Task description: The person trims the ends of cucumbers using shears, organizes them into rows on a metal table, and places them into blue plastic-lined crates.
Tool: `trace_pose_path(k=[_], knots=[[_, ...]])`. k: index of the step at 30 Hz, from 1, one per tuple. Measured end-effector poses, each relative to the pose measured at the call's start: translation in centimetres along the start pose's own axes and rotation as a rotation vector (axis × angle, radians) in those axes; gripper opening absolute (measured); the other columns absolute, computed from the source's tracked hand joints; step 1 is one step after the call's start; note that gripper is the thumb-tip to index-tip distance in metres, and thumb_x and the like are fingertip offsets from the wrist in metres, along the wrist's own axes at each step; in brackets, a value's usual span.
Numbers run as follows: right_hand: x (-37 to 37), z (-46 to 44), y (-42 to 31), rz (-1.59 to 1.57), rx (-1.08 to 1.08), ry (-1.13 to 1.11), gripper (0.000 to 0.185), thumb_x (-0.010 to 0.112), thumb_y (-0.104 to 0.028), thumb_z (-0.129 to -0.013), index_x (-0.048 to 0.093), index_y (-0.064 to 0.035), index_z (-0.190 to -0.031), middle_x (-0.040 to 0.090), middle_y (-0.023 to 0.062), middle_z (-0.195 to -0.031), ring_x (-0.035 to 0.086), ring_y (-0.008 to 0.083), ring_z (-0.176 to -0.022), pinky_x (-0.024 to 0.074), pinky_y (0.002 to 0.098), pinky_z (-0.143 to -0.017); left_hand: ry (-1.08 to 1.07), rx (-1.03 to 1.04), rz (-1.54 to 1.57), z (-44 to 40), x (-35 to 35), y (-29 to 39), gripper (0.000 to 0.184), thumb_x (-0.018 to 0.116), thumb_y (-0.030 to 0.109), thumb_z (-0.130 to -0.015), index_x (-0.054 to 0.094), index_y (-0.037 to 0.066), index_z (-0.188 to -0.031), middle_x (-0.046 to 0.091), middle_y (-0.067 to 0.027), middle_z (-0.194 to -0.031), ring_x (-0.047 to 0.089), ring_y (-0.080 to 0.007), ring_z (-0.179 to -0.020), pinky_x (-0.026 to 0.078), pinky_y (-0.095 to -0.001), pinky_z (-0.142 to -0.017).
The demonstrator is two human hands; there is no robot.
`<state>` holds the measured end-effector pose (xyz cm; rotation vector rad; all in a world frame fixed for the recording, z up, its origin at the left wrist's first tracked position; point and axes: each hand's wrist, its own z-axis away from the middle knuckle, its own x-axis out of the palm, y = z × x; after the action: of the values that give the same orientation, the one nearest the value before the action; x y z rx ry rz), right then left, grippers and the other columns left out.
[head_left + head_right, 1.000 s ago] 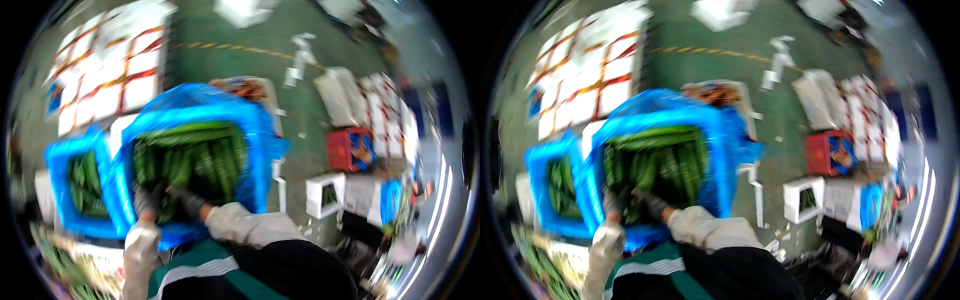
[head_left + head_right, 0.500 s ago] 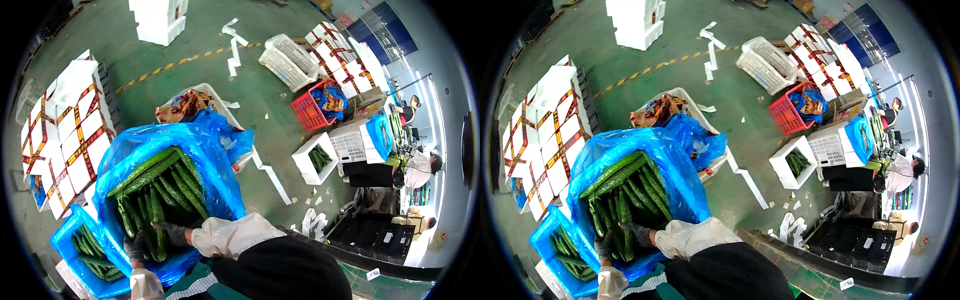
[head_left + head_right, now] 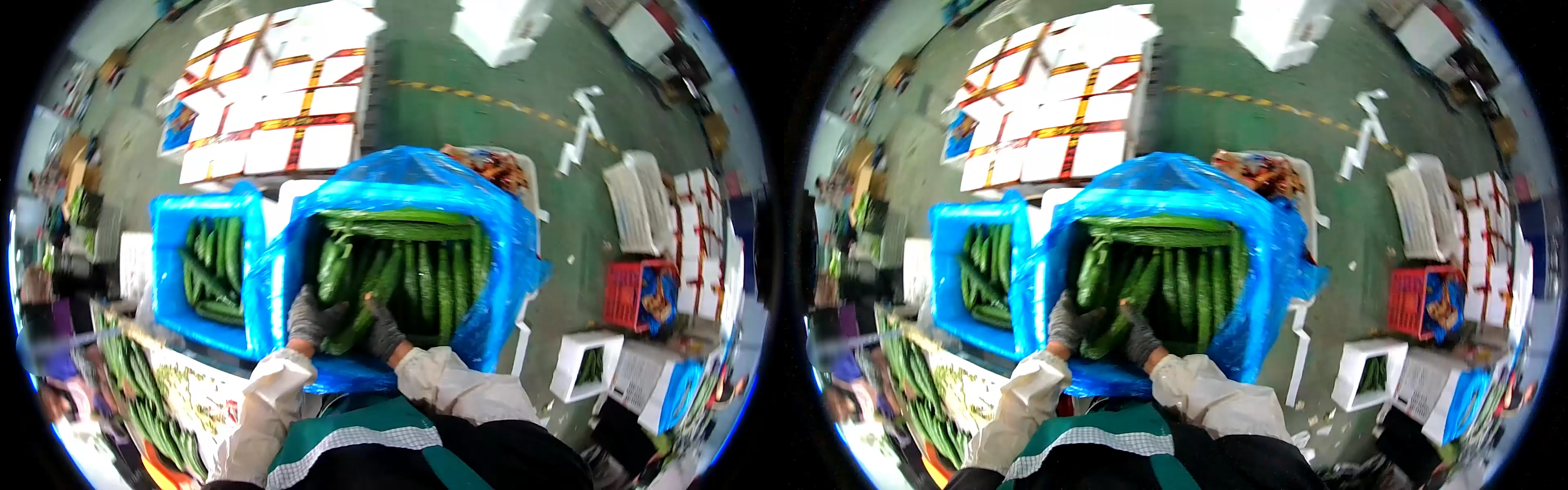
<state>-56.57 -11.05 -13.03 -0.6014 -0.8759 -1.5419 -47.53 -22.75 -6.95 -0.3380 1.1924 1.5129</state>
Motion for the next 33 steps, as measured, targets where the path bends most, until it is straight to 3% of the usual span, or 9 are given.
trace_pose_path(k=[5, 13, 17, 19, 21, 22, 25, 27, 33], knots=[[-1.3, -1.1, 0.1, 0.066, -0.005, -0.045, 0.059, 0.051, -0.046, -0.082, 0.038, -0.0082, -0.125, 0.044, 0.0132, -0.125, 0.041, 0.0312, -0.114, 0.0285, 0.0478, -0.099, -0.143, -0.203, -0.183, -0.9, -0.8, 1.8, 0.093, 0.076, 0.05, -0.051, 0.041, -0.003, -0.119, 0.054, -0.0223, -0.11, 0.052, -0.0328, -0.103, 0.043, -0.0369, -0.087], [2.1, 1.3, 0.0, 0.196, -0.016, 0.037, 0.056, 0.047, -0.043, -0.085, 0.036, -0.0076, -0.126, 0.041, 0.0146, -0.127, 0.041, 0.0312, -0.115, 0.0307, 0.0467, -0.098, -0.084, -0.062, 0.023, 1.4, -1.5, 2.0, 0.083, 0.073, 0.05, -0.053, 0.047, 0.0, -0.114, 0.056, -0.0225, -0.105, 0.054, -0.0343, -0.098, 0.043, -0.0388, -0.084], [-0.3, 1.2, 0.8, 0.676, -0.203, -0.262, 0.045, 0.045, -0.032, -0.087, 0.04, -0.003, -0.121, 0.047, 0.0146, -0.119, 0.049, 0.0273, -0.106, 0.0386, 0.0403, -0.094, -0.022, 0.063, 0.201, 2.4, -1.8, 1.7, 0.075, 0.074, 0.047, -0.053, 0.05, 0.002, -0.108, 0.06, -0.0209, -0.093, 0.058, -0.0345, -0.088, 0.046, -0.0382, -0.077], [3.1, 3.1, 1.2, 0.143, -0.057, 0.011, 0.033, 0.055, -0.021, -0.082, 0.047, -0.0035, -0.109, 0.054, 0.011, -0.102, 0.054, 0.0239, -0.093, 0.0469, 0.0385, -0.082, -0.018, 0.126, 0.181, 3.1, -2.6, 2.1, 0.073, 0.075, 0.044, -0.053, 0.05, 0.002, -0.106, 0.061, -0.0204, -0.092, 0.059, -0.0343, -0.087, 0.047, -0.0381, -0.076], [3.5, 4.3, 2.2, 0.168, -0.137, 0.046, 0.029, 0.057, -0.017, -0.081, 0.049, -0.005, -0.106, 0.054, 0.009, -0.099, 0.055, 0.0215, -0.089, 0.0473, 0.0371, -0.08, -0.028, 0.172, 0.253, 4.6, -3.8, 3.0, 0.071, 0.076, 0.042, -0.053, 0.05, 0.002, -0.105, 0.06, -0.0204, -0.09, 0.059, -0.0345, -0.086, 0.047, -0.0386, -0.075], [2.8, 4.6, 2.7, 0.593, -0.33, 0.006, 0.028, 0.057, -0.016, -0.08, 0.05, -0.0054, -0.105, 0.055, 0.008, -0.097, 0.055, 0.021, -0.088, 0.0477, 0.0365, -0.079, -0.015, 0.203, 0.232, 5.1, -4.1, 3.0, 0.07, 0.076, 0.041, -0.053, 0.051, 0.001, -0.104, 0.06, -0.0206, -0.09, 0.059, -0.0345, -0.086, 0.047, -0.0386, -0.074], [2.7, 6.7, 4.3, 0.846, -0.485, -0.018, 0.022, 0.058, -0.015, -0.08, 0.052, -0.0064, -0.099, 0.055, 0.005, -0.093, 0.055, 0.0186, -0.083, 0.0476, 0.0328, -0.073, 0.022, 0.254, 0.238, 7.0, -4.7, 2.8, 0.069, 0.077, 0.04, -0.053, 0.051, 0.001, -0.104, 0.06, -0.0209, -0.09, 0.059, -0.0345, -0.085, 0.047, -0.0385, -0.074], [4.5, 9.4, 4.5, 0.558, -0.279, 0.043, 0.017, 0.057, -0.016, -0.081, 0.052, -0.0062, -0.094, 0.055, 0.0053, -0.086, 0.054, 0.0181, -0.077, 0.0456, 0.0311, -0.069, 0.016, 0.305, 0.279, 8.4, -5.8, 3.2, 0.065, 0.078, 0.034, -0.056, 0.051, 0.0, -0.104, 0.061, -0.0191, -0.091, 0.06, -0.031, -0.085, 0.048, -0.0359, -0.073], [6.4, 11.2, 3.4, 0.955, -0.399, -0.11, 0.033, 0.052, -0.024, -0.083, 0.041, -0.0089, -0.11, 0.044, 0.0098, -0.111, 0.045, 0.0221, -0.099, 0.0379, 0.0385, -0.085, 0.044, 0.303, 0.27, 10.9, -10.0, 4.2, 0.053, 0.072, 0.03, -0.054, 0.055, 0.0, -0.095, 0.059, -0.0201, -0.084, 0.058, -0.0339, -0.082, 0.046, -0.0393, -0.072]])
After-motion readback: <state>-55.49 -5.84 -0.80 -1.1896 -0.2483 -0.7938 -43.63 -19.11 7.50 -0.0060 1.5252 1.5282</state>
